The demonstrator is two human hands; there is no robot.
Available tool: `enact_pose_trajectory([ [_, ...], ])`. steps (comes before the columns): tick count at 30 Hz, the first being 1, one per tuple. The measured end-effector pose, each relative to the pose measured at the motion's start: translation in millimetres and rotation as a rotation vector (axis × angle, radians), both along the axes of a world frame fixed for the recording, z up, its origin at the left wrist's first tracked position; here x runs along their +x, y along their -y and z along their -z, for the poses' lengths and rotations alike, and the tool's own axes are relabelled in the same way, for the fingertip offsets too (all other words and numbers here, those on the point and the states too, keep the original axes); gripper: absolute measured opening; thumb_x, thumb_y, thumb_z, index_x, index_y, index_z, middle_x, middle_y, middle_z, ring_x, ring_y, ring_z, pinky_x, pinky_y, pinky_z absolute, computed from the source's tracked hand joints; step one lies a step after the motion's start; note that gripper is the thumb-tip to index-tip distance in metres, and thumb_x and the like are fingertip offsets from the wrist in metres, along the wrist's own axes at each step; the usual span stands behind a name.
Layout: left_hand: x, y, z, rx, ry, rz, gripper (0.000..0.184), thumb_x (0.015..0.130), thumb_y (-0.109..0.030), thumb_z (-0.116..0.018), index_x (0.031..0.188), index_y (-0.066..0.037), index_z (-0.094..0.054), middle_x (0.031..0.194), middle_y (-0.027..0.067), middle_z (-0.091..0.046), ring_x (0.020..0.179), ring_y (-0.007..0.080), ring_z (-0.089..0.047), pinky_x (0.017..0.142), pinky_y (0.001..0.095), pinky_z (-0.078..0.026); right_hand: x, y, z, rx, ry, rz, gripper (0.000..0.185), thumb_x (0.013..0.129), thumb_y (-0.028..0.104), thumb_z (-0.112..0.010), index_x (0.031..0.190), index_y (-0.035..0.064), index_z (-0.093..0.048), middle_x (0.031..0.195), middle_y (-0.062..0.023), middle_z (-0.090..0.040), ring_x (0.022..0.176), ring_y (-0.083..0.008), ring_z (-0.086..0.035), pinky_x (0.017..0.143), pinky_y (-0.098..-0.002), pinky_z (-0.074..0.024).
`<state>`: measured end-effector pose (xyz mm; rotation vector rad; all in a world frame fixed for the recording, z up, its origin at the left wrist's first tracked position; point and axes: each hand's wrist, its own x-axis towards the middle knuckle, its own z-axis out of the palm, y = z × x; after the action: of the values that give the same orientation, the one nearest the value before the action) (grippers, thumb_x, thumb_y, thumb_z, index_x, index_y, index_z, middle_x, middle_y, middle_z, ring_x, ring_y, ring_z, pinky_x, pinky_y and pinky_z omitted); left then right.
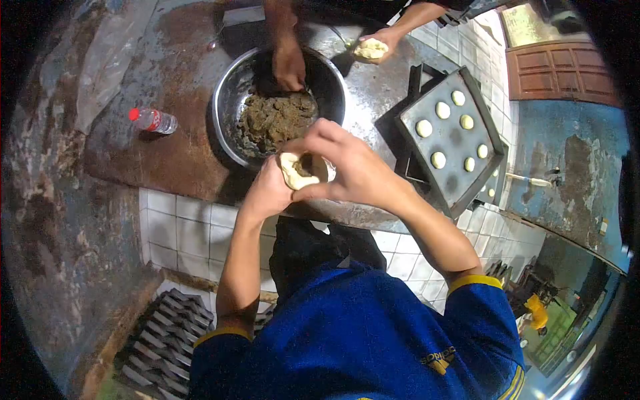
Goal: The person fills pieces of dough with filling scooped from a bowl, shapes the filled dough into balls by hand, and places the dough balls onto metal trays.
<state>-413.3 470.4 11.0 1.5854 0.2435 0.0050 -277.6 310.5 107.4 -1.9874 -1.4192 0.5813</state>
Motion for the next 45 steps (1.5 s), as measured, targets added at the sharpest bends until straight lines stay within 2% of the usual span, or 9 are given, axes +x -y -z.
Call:
enact_pose_trajectory([
  [5, 7, 27, -32, -0.597, 0.093, 0.044, 0.068, 0.081, 0.002, -0.086, 0.14, -0.003, -0.053, 0.125, 0.0072, -0.067, 0.116, 0.0162, -0.066, 0.104, 0.0337, -0.052, 17, 37, 23, 0.155, -0.744, 0.27, 0.032, 0.089, 0.017, -0.085, 0.113, 0.0021, -0.071, 0.102, -0.0065, -0.066, 0.089, -0.0131, -0.066, 0.083, -0.0324, -0.0565],
  [9, 19, 60, -52, -0.55, 0.038, -0.038, 0.041, 0.1, -0.017, -0.071, 0.134, -0.002, -0.056, 0.121, 0.0059, -0.067, 0.114, 0.0133, -0.065, 0.099, 0.0305, -0.052, 14, 71, 13, 0.185, -1.179, 0.343, 0.051, 0.091, 0.02, -0.086, 0.133, 0.0026, -0.063, 0.115, -0.0071, -0.064, 0.093, -0.0108, -0.066, 0.086, -0.0317, -0.0574],
  [12, 28, 94, -51, -0.567, -0.017, -0.063, 0.039, 0.103, -0.02, -0.062, 0.136, 0.0, -0.059, 0.119, 0.0069, -0.068, 0.106, 0.0137, -0.066, 0.094, 0.0309, -0.052, 13, 100, -28, 0.145, -0.401, 0.265, 0.096, 0.077, 0.027, -0.095, 0.157, 0.0089, -0.046, 0.145, -0.0152, -0.047, 0.125, -0.0245, -0.057, 0.096, -0.0378, -0.0582],
  [16, 42, 143, -70, -0.693, -0.255, -0.209, 0.035, 0.103, -0.017, -0.059, 0.134, -0.001, -0.059, 0.111, 0.0061, -0.067, 0.097, 0.0141, -0.065, 0.087, 0.0296, -0.052, 18, 132, -19, 0.223, 0.141, 0.146, 0.076, 0.076, 0.031, -0.094, 0.143, 0.0118, -0.065, 0.125, -0.0137, -0.06, 0.108, -0.0269, -0.063, 0.091, -0.0381, -0.0555],
  [21, 59, 173, -82, -0.978, -0.147, 0.004, 0.049, 0.109, -0.035, -0.051, 0.145, -0.002, -0.048, 0.098, 0.0029, -0.058, 0.07, 0.004, -0.05, 0.049, 0.0187, -0.034, 34, 186, 1, 0.35, -0.258, 0.431, 0.029, 0.092, 0.027, -0.082, 0.112, 0.0065, -0.081, 0.091, -0.0112, -0.064, 0.085, -0.0236, -0.066, 0.081, -0.0359, -0.0535],
  [27, 98, 253, -107, -0.443, 0.068, -0.278, 0.042, 0.095, 0.0, -0.076, 0.132, -0.002, -0.056, 0.09, 0.0042, -0.068, 0.073, 0.004, -0.056, 0.059, 0.0191, -0.043, 31, 249, 21, 0.544, -1.396, 0.564, 0.035, 0.109, 0.021, -0.064, 0.134, -0.0032, -0.068, 0.128, -0.009, -0.07, 0.118, -0.0221, -0.069, 0.1, -0.0346, -0.0589],
  [31, 126, 295, -121, -0.134, 0.174, -0.253, 0.016, 0.093, -0.003, -0.076, 0.106, -0.002, -0.067, 0.096, 0.0035, -0.069, 0.084, 0.0065, -0.063, 0.072, 0.0226, -0.051, 5, 276, 37, 0.972, -1.884, 0.398, 0.054, 0.102, 0.004, -0.069, 0.152, 0.0124, -0.049, 0.145, -0.0106, -0.061, 0.131, -0.0225, -0.064, 0.102, -0.0406, -0.0623],
  [40, 159, 420, -119, -0.341, 0.355, 0.062, 0.042, 0.083, -0.003, -0.071, 0.121, -0.003, -0.051, 0.1, 0.0068, -0.069, 0.093, 0.014, -0.067, 0.109, 0.0448, -0.051, 27, 348, 57, 1.272, -0.676, 0.944, 0.048, 0.09, 0.002, -0.081, 0.133, -0.0013, -0.06, 0.133, -0.0136, -0.068, 0.12, -0.0177, -0.065, 0.105, -0.0362, -0.0531],
  [45, 170, 431, -142, -0.324, 0.461, 0.091, 0.055, 0.081, -0.009, -0.076, 0.125, -0.005, -0.043, 0.093, 0.0046, -0.067, 0.092, 0.0164, -0.069, 0.116, 0.0517, -0.045, 29, 393, 6, 1.124, -0.958, 0.766, 0.032, 0.09, 0.01, -0.083, 0.116, -0.0056, -0.072, 0.115, -0.0099, -0.074, 0.11, -0.015, -0.068, 0.102, -0.0343, -0.051],
])
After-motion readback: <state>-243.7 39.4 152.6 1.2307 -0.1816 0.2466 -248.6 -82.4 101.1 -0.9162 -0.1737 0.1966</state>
